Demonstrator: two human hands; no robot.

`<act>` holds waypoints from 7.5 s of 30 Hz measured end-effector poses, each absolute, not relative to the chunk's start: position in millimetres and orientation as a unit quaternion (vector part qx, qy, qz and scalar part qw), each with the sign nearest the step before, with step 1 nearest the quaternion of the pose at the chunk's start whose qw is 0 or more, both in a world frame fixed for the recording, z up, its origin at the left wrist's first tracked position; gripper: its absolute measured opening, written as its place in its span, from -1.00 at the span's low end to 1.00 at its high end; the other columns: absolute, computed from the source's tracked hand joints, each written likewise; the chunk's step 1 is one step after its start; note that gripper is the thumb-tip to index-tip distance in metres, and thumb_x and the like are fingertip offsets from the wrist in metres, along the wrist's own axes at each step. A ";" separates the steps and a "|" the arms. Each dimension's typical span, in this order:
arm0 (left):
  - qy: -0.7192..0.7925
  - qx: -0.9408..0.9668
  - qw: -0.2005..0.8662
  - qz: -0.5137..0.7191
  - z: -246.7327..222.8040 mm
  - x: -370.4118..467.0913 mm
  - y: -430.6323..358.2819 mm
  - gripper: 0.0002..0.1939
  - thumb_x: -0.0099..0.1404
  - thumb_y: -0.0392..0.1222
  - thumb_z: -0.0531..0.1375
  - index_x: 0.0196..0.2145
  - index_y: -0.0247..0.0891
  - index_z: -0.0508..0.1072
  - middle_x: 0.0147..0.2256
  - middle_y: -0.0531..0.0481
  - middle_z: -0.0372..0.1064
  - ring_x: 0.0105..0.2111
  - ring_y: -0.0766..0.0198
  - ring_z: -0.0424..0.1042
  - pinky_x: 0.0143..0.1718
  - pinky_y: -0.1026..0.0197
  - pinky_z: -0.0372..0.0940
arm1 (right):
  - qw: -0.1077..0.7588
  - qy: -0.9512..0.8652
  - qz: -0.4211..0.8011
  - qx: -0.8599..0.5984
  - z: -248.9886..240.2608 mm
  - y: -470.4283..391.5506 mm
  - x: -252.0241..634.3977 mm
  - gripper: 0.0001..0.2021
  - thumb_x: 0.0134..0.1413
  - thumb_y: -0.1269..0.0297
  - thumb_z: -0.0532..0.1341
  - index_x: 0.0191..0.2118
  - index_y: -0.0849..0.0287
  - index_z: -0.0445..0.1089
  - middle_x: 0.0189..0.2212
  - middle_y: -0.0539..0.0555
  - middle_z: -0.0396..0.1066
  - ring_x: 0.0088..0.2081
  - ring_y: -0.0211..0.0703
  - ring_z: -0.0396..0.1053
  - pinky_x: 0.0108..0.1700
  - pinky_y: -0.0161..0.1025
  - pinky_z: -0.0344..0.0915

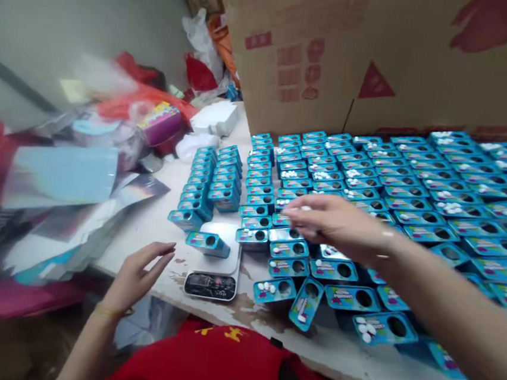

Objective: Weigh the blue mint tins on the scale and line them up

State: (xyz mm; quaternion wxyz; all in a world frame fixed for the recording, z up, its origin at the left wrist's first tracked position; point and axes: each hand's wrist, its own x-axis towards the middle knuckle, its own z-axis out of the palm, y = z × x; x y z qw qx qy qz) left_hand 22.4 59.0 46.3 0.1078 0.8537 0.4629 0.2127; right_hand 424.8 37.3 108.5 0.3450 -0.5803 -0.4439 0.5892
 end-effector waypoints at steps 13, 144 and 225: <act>0.519 0.788 0.184 0.274 -3.2 -42.6 17.7 -0.80 0.36 -0.15 0.07 -0.12 -0.23 0.40 -0.16 -0.09 0.42 -0.15 0.20 0.41 -0.07 0.16 0.30 | 0.056 -0.755 0.358 -0.547 85.6 102.6 251.3 -0.92 -0.01 0.36 0.24 -0.36 0.22 0.47 -0.32 0.13 0.43 -0.26 -0.11 0.32 -0.20 -0.24 0.22; 0.311 0.943 0.021 0.117 34.7 83.8 174.5 -0.66 0.26 -0.23 0.16 -0.02 -0.32 0.27 -0.11 -0.18 0.34 -0.13 0.06 0.31 -0.08 0.01 0.20 | 0.382 -0.350 0.627 -0.582 80.1 6.1 321.7 -0.60 -0.03 -0.08 0.25 -0.24 0.18 0.42 -0.57 -0.06 0.20 -0.60 -0.40 0.06 -0.59 -0.43 0.00; 0.510 0.742 0.210 0.382 -14.0 -19.2 67.8 -0.79 0.30 -0.18 0.15 -0.13 -0.28 0.42 -0.28 -0.04 0.41 -0.28 0.28 0.40 -0.18 0.21 0.32 | 0.272 -0.386 0.663 -0.581 74.5 -6.5 285.4 -0.67 -0.02 0.06 0.28 -0.25 0.24 0.37 -0.57 0.05 0.43 -0.55 -0.29 0.31 -0.45 -0.34 0.27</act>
